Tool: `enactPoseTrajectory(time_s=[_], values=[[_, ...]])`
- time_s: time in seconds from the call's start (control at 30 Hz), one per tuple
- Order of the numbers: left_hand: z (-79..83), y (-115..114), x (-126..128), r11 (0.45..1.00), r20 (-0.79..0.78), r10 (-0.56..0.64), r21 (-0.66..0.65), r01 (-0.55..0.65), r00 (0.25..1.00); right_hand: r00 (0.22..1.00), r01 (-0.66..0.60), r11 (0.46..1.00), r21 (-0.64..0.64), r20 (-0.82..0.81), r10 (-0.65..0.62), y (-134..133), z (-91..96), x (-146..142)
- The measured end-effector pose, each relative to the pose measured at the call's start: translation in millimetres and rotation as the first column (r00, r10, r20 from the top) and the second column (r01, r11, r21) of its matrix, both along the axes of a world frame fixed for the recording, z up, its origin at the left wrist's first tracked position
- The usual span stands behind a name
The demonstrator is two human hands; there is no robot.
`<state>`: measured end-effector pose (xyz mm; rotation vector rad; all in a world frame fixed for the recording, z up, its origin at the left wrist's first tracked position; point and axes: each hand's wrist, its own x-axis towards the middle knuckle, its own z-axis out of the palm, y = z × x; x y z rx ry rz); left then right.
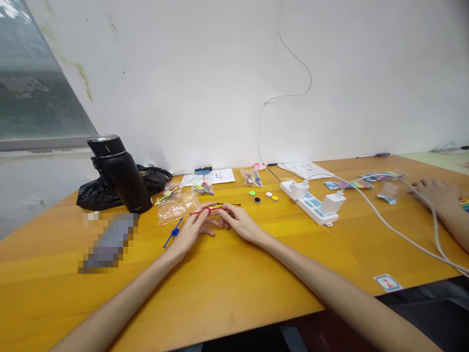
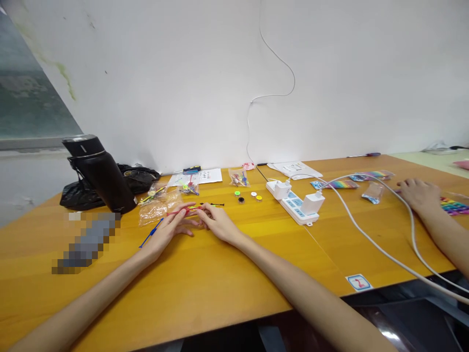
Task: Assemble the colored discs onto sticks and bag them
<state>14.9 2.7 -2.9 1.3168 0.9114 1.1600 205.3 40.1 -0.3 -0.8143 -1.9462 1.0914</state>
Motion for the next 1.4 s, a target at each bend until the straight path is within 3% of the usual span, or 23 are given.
enactPoseTrajectory(time_s=[0.37, 0.67, 0.97, 1.17, 1.4], values=[[8.2, -1.0, -4.2, 1.0, -0.049, -0.001, 0.015, 0.002, 0.999, 0.995, 0.019, 1.0, -0.008, -0.102, -0.02, 5.7, 0.6, 3.5], [4.6, 1.4, -5.5, 0.999, -0.085, 0.031, 0.037, -0.028, 0.996, 0.999, 0.008, 1.0, -0.006, -0.039, -0.009, 7.7, 5.9, 8.8], [2.6, 1.9, -5.3, 0.996, -0.219, -0.05, 0.062, 0.065, 0.974, 0.962, 0.048, 0.985, -0.165, -0.256, -0.09, 16.0, 10.3, 9.9], [3.4, -1.6, -2.3, 0.983, -0.239, -0.126, 0.098, 0.153, 0.963, 0.964, -0.042, 0.988, -0.151, -0.265, 0.001, 8.7, 10.7, 4.5], [9.4, -6.9, -0.3, 0.965, -0.376, -0.018, 0.235, 0.114, 0.927, 0.965, -0.09, 0.99, -0.111, -0.257, 0.059, 0.2, 12.3, 1.1]])
